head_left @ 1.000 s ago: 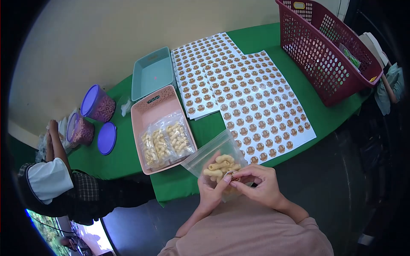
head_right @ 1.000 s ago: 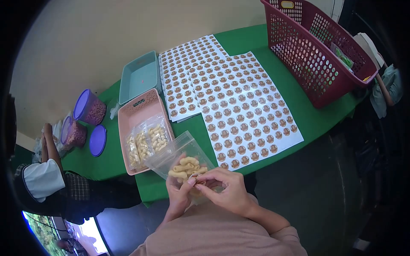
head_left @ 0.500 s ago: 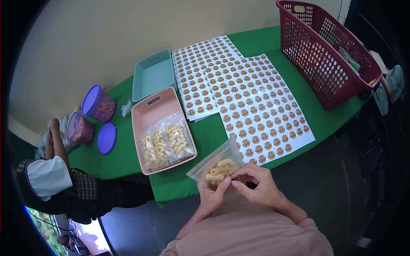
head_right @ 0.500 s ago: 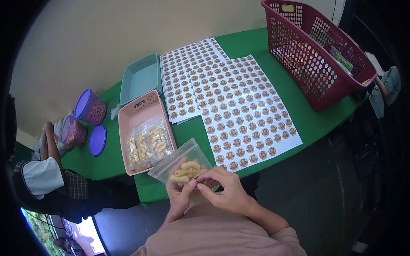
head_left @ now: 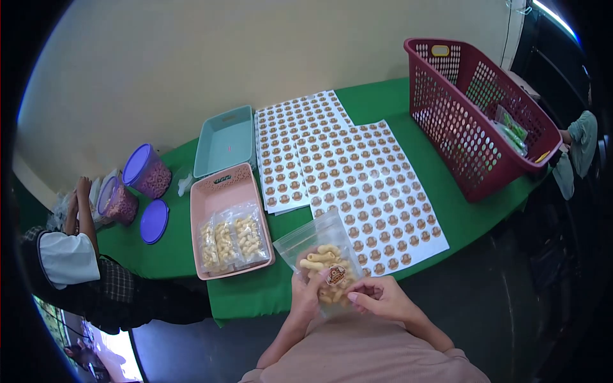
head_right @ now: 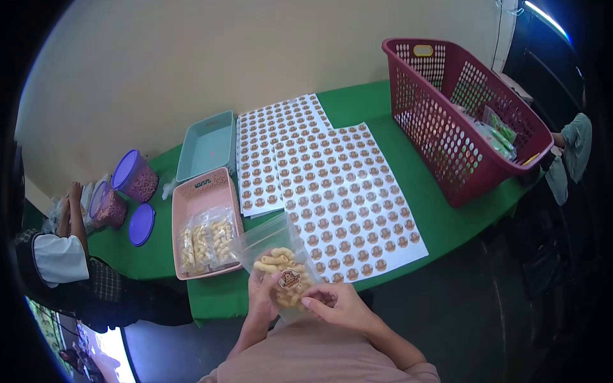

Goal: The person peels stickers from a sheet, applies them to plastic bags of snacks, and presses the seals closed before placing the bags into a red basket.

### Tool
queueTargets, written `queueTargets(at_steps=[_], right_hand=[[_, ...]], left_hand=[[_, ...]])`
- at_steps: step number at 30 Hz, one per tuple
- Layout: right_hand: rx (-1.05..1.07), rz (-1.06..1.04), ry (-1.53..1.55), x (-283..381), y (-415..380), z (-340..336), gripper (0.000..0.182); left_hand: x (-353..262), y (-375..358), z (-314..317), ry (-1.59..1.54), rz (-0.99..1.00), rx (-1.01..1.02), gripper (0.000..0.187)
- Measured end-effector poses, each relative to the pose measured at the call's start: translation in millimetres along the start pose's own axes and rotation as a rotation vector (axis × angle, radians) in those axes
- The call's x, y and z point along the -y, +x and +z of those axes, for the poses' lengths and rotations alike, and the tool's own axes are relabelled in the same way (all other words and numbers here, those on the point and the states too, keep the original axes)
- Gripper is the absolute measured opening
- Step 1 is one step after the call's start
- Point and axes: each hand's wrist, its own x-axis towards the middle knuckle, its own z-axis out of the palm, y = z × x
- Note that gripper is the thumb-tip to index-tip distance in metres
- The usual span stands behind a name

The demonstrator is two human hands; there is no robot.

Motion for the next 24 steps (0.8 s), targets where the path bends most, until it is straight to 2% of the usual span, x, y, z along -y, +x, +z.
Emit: queueTargets(at_steps=[2, 4, 6, 8, 9, 12, 17, 22, 24], right_hand=[[0.012, -0.009, -0.019, 1, 0, -23, 0.014], [-0.111, -0.135, 0.025, -2, 2, -45, 0.015], [-0.113, -0.099, -0.050, 2, 1, -62, 0.016], [-0.158, -0.610, -0.659, 16, 1, -66, 0.019], [-0.137, -0.518, -0.707, 19, -2, -68, 0.024], [-0.151, -0.628, -0.679, 9, 4, -83, 0.026], [0.072, -0.534, -0.590, -15, -4, -118, 0.021], [0.147, -0.546, -0.527, -14, -10, -148, 0.021], [0.133, -0.537, -0.492, -9, -11, -157, 0.023]], left_hand=[[8, 5, 7, -0.059, -0.049, -0.024, 0.035], [12, 6, 21, -0.136, -0.173, -0.075, 0.031], [25, 8, 32, -0.120, -0.165, -0.066, 0.031], [33, 8, 44, -0.099, -0.147, -0.063, 0.032], [36, 7, 51, -0.086, -0.168, -0.063, 0.031], [45, 7, 73, -0.085, -0.166, -0.098, 0.031], [60, 9, 97, -0.144, -0.100, -0.115, 0.032], [95, 5, 116, -0.057, 0.008, -0.224, 0.033], [108, 1, 119, -0.015, -0.131, -0.244, 0.033]])
